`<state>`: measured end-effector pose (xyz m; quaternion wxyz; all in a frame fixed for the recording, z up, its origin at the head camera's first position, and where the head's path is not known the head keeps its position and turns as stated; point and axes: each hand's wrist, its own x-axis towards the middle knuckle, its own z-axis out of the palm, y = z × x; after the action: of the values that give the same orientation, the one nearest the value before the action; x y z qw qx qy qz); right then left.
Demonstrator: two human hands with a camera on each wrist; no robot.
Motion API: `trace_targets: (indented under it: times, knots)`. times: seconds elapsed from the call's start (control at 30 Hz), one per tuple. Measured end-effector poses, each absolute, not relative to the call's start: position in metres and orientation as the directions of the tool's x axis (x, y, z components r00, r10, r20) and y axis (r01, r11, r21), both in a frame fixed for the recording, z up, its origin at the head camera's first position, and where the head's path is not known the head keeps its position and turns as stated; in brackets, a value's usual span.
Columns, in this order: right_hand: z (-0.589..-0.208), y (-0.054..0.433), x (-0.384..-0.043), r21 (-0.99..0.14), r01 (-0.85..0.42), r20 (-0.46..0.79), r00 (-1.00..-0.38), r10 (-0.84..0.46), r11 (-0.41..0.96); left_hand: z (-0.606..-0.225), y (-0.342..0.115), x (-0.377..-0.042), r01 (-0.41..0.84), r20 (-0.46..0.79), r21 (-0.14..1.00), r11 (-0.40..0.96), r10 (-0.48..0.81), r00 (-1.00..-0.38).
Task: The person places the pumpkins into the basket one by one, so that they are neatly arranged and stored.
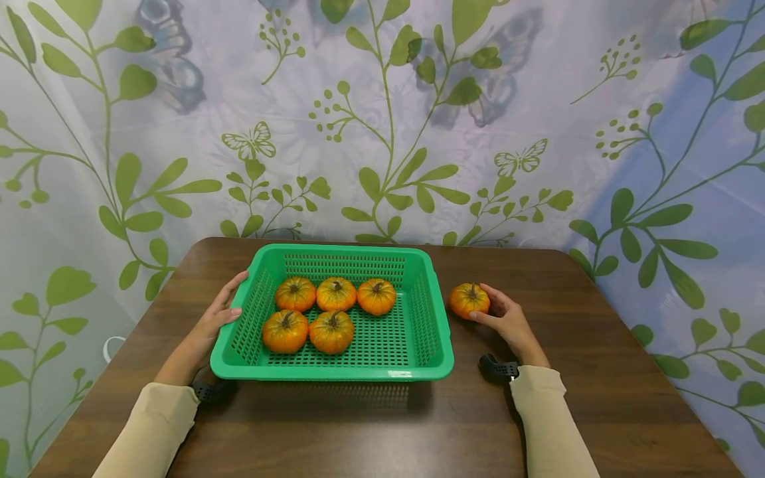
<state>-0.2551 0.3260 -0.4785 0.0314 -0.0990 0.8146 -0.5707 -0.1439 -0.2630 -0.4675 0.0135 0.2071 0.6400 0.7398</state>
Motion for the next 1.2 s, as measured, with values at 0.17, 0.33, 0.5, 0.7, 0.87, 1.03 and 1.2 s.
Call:
trace_targets:
  times: [0.17, 0.33, 0.5, 0.7, 0.87, 1.03, 1.2]
  knots:
    - [-0.479, 0.325, -0.255, -0.938, -0.135, 0.081, -0.981, -0.177, 0.318, -0.469, -0.264, -0.145, 0.236, 0.281, 0.955, -0.180, 0.289, -0.915]
    - [-0.477, 0.323, -0.254, -0.945, -0.133, 0.089, -0.984, -0.157, 0.298, -0.470, -0.264, -0.146, 0.234, 0.279, 0.956, -0.179, 0.292, -0.915]
    - [-0.474, 0.322, -0.254, -0.949, -0.139, 0.101, -0.984, -0.145, 0.281, -0.469, -0.264, -0.145, 0.242, 0.287, 0.953, -0.183, 0.292, -0.912]
    - [-0.468, 0.319, -0.257, -0.938, -0.177, 0.138, -0.979, -0.148, 0.298, -0.468, -0.264, -0.145, 0.240, 0.287, 0.953, -0.187, 0.289, -0.913]
    - [-0.464, 0.317, -0.257, -0.934, -0.227, 0.186, -0.968, -0.167, 0.277, -0.470, -0.265, -0.144, 0.235, 0.284, 0.952, -0.196, 0.288, -0.915]
    - [-0.458, 0.314, -0.255, -0.920, -0.287, 0.246, -0.953, -0.178, 0.266, -0.469, -0.264, -0.144, 0.246, 0.289, 0.953, -0.178, 0.284, -0.914]
    - [-0.450, 0.310, -0.252, -0.909, -0.313, 0.269, -0.945, -0.186, 0.276, -0.469, -0.264, -0.145, 0.249, 0.292, 0.952, -0.177, 0.284, -0.913]
